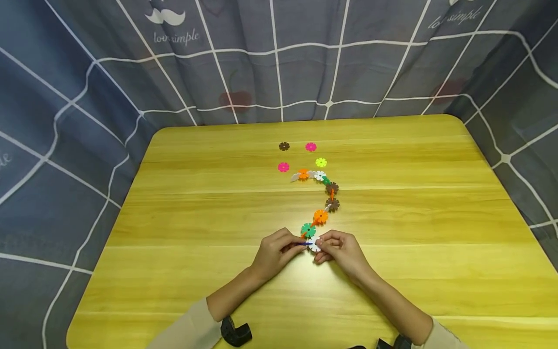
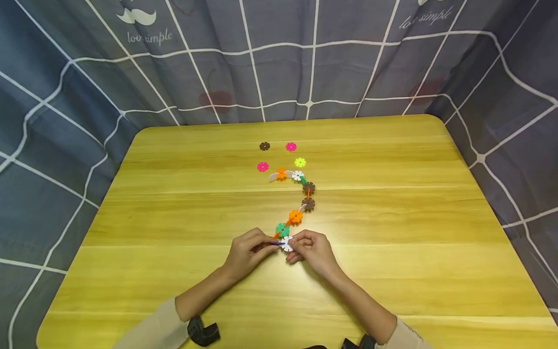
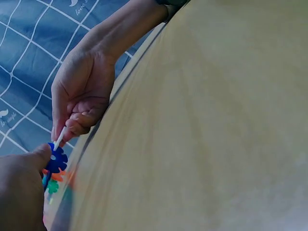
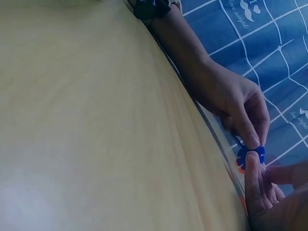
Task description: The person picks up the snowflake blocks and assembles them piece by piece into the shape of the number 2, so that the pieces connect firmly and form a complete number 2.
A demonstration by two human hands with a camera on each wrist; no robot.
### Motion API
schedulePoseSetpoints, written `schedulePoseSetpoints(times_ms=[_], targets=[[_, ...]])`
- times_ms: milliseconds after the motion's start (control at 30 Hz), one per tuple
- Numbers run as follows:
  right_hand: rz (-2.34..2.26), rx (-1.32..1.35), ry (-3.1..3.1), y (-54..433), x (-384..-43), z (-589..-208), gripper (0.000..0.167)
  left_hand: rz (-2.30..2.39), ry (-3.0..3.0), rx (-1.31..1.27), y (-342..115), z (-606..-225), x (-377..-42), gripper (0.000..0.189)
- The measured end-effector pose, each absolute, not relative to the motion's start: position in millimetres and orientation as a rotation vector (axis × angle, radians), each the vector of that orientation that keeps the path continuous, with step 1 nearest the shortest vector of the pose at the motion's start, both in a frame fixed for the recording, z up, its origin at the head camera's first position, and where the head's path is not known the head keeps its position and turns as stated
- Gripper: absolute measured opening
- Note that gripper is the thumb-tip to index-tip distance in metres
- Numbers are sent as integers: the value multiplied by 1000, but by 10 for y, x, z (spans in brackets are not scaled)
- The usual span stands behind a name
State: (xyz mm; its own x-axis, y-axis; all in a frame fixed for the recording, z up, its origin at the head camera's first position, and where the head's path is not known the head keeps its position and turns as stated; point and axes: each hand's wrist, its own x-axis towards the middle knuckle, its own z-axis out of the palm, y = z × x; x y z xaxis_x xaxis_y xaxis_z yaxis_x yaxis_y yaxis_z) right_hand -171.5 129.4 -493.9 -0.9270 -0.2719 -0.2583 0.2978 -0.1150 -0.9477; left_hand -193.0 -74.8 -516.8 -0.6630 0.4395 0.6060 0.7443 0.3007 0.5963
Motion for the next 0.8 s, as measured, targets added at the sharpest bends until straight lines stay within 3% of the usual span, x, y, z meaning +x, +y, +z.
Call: schedulePoseSetpoints(times_ms=[467,800], targets=[[-2149,-81,1695,1287,-1681,-5014,24,-1324,-2082,-1169,-745,-5158,-1898,17],[-2162,-117,1734,1267,-1658,-5034,23,-1249,-2078,-1233,-710,-5232,-1902,12]])
